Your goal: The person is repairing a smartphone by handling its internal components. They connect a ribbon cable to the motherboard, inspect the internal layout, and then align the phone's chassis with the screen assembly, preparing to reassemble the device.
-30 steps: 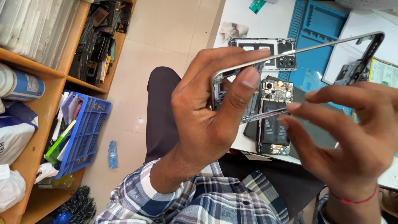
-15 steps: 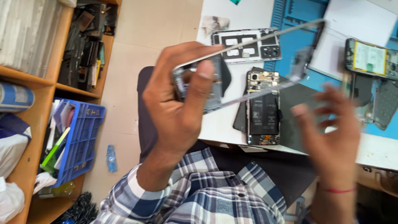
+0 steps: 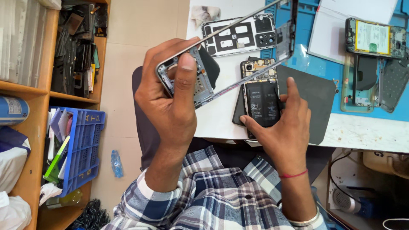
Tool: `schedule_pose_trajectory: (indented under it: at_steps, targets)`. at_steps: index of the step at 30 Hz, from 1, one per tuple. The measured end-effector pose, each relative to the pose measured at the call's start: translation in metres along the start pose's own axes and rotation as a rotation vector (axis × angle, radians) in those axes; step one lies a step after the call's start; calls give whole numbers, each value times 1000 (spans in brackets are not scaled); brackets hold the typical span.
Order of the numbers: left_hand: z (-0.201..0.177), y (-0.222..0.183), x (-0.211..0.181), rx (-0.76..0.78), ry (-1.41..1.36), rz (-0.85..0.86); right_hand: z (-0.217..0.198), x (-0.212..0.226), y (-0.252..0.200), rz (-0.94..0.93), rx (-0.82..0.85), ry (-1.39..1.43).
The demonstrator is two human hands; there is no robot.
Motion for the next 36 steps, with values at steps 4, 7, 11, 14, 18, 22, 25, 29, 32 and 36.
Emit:
schedule_pose_trajectory:
  at_steps: [4, 7, 11, 14, 18, 22, 25, 29, 32, 36]
  targets:
    - [-3, 0, -1, -6, -10, -21, 2, -6, 9, 18, 45, 35]
    - [-8, -1, -1, -13, 12, -11, 2, -1, 7, -18, 65, -53]
    - [-10, -1, 0, -12, 17, -11, -5, -2, 8, -13, 108, -61]
    - [-9, 0, 2, -19, -3, -31, -14, -33, 12, 204, 175, 339]
    - [-8, 5, 1, -2, 8, -47, -25, -83, 12, 464, 314, 1100]
    - [-6, 8, 5, 9, 56, -219, -42, -95, -6, 472, 339, 1744]
    - [4, 10, 1, 58, 38, -171, -52, -94, -10, 476, 383, 2017]
    - [16, 9, -4, 103, -5, -78, -59, -90, -9, 391, 426, 2134]
    - [19, 10, -4, 120, 1, -64, -61, -96, -9, 452, 287, 1788]
    - [19, 10, -3, 132, 3, -70, -52, -90, -3, 472, 291, 1366]
Point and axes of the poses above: each hand's wrist, its own y-axis towards the middle knuckle, its own z-axis out of the palm, x = y × z, the point moved 6 cm from there along y, towards the middle knuckle, and after that the axes turned 8 degrees about y, right-handed, at the moved point
